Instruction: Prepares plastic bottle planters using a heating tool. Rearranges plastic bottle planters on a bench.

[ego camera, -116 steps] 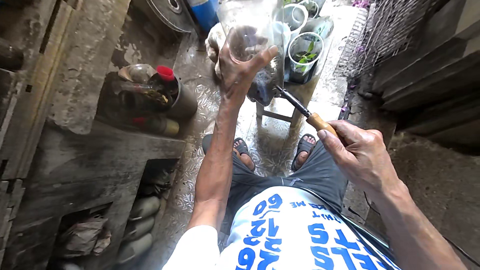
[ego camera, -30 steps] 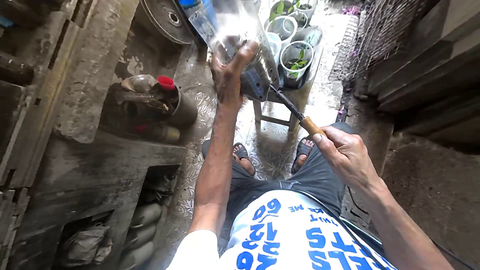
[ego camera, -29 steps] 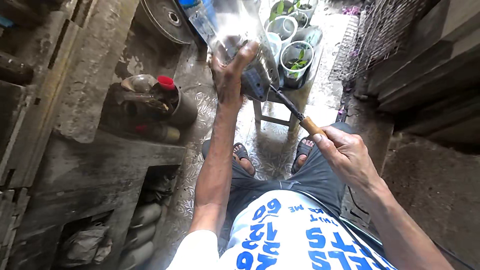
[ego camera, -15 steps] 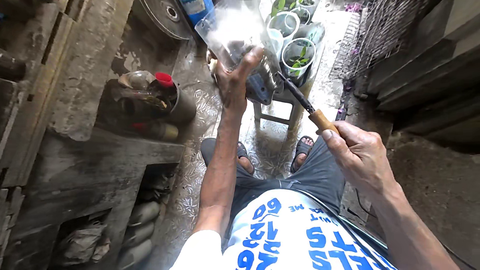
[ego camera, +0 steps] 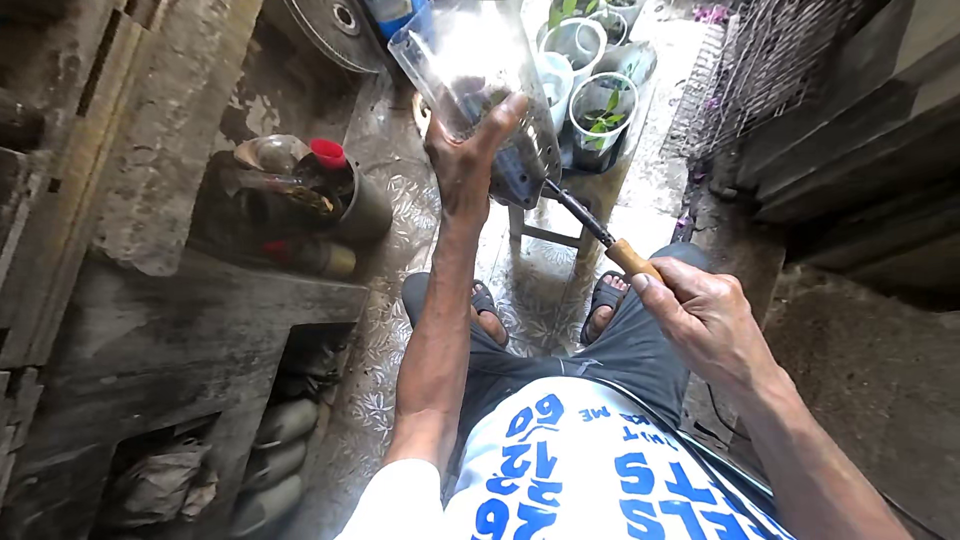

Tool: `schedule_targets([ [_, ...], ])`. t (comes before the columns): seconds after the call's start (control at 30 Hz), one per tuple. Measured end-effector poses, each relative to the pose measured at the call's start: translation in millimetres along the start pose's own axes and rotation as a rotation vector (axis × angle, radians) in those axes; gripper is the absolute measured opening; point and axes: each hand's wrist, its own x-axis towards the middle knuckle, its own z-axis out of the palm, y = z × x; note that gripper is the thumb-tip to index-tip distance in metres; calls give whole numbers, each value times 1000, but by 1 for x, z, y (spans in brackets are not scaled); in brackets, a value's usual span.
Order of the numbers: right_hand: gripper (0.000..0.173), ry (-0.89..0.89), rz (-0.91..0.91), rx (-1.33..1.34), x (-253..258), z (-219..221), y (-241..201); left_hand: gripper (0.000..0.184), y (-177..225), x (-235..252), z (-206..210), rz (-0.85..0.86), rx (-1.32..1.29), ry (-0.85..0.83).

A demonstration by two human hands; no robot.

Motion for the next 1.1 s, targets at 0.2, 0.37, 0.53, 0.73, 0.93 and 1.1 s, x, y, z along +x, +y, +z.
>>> schedule_targets([
  [0.2, 33, -3, -5, 0, 0, 3, 2, 64, -5, -1, -4, -12, 48, -17],
  [0.37, 33, 2, -24, -15, 3, 7, 4, 62, -10, -5, -5, -21, 16, -44],
  [0.53, 33, -5, -14, -30, 6, 11, 5, 53, -11, -7, -4, -5, -19, -80],
  [0.73, 33, -19, -23, -41, 11, 9, 5, 55, -15, -12, 0, -11, 1, -48],
  [0.93, 34, -15, 54, 65, -1, -18, 9, 53, -22, -12, -7, -16, 19, -34],
  [1.1, 27, 142, 183, 366, 13, -14, 8, 55, -22, -22, -7, 0, 9, -118],
])
